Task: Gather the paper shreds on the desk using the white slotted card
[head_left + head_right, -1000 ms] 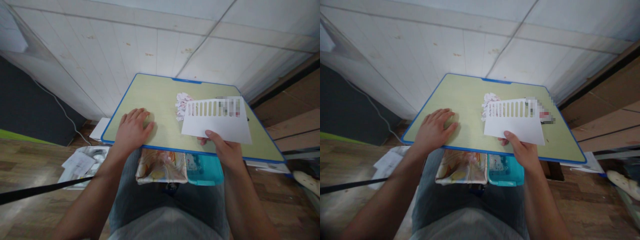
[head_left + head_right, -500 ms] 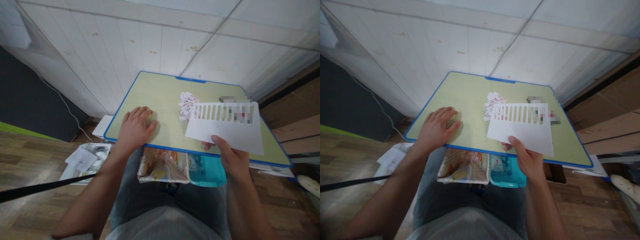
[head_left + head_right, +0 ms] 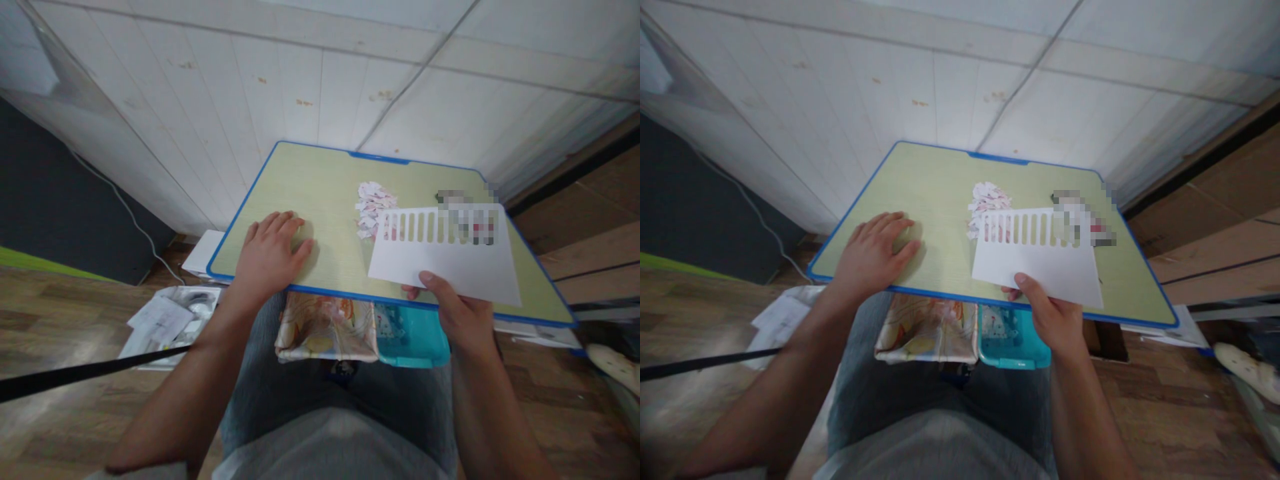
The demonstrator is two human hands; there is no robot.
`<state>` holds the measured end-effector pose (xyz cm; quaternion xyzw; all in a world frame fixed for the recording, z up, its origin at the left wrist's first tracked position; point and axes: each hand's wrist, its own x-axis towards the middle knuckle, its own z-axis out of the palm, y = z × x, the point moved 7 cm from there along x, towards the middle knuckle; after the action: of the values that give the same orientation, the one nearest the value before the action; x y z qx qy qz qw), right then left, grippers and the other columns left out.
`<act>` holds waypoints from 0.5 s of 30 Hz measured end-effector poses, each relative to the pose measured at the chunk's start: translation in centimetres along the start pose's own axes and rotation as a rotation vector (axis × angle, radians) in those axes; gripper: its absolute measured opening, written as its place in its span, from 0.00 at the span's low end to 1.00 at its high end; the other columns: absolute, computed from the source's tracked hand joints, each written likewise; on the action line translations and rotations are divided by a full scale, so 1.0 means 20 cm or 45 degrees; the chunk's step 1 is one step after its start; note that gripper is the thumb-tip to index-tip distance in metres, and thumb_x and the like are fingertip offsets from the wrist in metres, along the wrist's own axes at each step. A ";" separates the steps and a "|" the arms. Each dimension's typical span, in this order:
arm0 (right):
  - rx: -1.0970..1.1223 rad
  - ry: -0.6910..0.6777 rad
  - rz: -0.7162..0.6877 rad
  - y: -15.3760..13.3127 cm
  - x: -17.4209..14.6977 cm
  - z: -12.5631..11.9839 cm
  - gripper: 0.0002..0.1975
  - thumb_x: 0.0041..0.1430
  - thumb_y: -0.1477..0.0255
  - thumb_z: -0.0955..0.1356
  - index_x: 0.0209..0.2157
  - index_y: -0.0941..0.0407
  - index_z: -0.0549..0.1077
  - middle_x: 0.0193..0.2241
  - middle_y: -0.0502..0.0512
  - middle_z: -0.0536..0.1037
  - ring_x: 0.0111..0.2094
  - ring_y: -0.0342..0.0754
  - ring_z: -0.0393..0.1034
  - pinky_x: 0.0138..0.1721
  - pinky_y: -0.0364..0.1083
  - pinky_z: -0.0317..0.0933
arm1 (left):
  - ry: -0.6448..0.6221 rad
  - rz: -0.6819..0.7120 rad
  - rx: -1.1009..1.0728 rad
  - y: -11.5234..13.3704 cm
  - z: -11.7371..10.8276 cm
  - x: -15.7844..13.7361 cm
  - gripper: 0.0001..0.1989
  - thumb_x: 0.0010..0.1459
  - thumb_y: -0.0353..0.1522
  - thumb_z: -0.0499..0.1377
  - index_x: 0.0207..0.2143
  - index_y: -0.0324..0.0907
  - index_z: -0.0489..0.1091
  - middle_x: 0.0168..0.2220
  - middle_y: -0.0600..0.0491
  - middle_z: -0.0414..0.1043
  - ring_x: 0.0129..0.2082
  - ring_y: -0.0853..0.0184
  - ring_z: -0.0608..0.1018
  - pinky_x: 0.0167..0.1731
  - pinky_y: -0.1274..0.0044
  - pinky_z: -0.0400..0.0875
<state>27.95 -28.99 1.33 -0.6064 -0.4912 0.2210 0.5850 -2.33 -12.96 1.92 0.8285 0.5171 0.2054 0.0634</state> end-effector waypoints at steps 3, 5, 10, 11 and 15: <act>-0.019 -0.015 -0.008 0.00 0.00 0.00 0.21 0.72 0.54 0.80 0.26 0.48 0.81 0.24 0.52 0.83 0.29 0.58 0.80 0.47 0.61 0.80 | -0.007 0.001 0.004 0.00 0.00 0.00 0.25 0.79 0.44 0.59 0.71 0.47 0.80 0.80 0.42 0.76 0.82 0.44 0.73 0.83 0.47 0.64; -0.041 -0.028 0.001 0.00 0.00 0.00 0.22 0.71 0.54 0.81 0.25 0.48 0.81 0.24 0.53 0.84 0.30 0.58 0.81 0.46 0.61 0.81 | -0.005 0.009 0.004 0.00 0.00 0.00 0.26 0.79 0.44 0.59 0.71 0.46 0.80 0.80 0.41 0.76 0.82 0.44 0.73 0.83 0.47 0.64; 0.022 -0.068 0.079 0.03 -0.01 0.00 0.20 0.69 0.53 0.82 0.27 0.48 0.82 0.24 0.53 0.84 0.28 0.57 0.80 0.41 0.59 0.81 | 0.016 0.015 0.000 0.00 0.01 0.00 0.25 0.79 0.44 0.59 0.71 0.48 0.80 0.80 0.42 0.77 0.82 0.44 0.73 0.82 0.47 0.65; 0.023 -0.061 0.083 0.03 -0.01 0.00 0.20 0.69 0.53 0.82 0.27 0.48 0.82 0.24 0.53 0.84 0.28 0.57 0.80 0.41 0.59 0.82 | 0.018 0.015 -0.001 0.00 0.01 0.00 0.25 0.79 0.44 0.59 0.70 0.48 0.80 0.79 0.43 0.77 0.82 0.44 0.74 0.82 0.47 0.65; -0.008 -0.076 0.067 0.04 -0.01 0.00 0.20 0.70 0.54 0.82 0.28 0.48 0.81 0.25 0.53 0.85 0.29 0.57 0.81 0.44 0.59 0.82 | 0.016 0.010 0.000 0.00 0.01 0.00 0.25 0.79 0.44 0.60 0.70 0.46 0.81 0.79 0.41 0.77 0.81 0.43 0.74 0.82 0.47 0.65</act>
<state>28.12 -29.03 0.60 -0.6141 -0.4930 0.2528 0.5621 -2.34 -12.90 1.75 0.8291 0.5143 0.2109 0.0594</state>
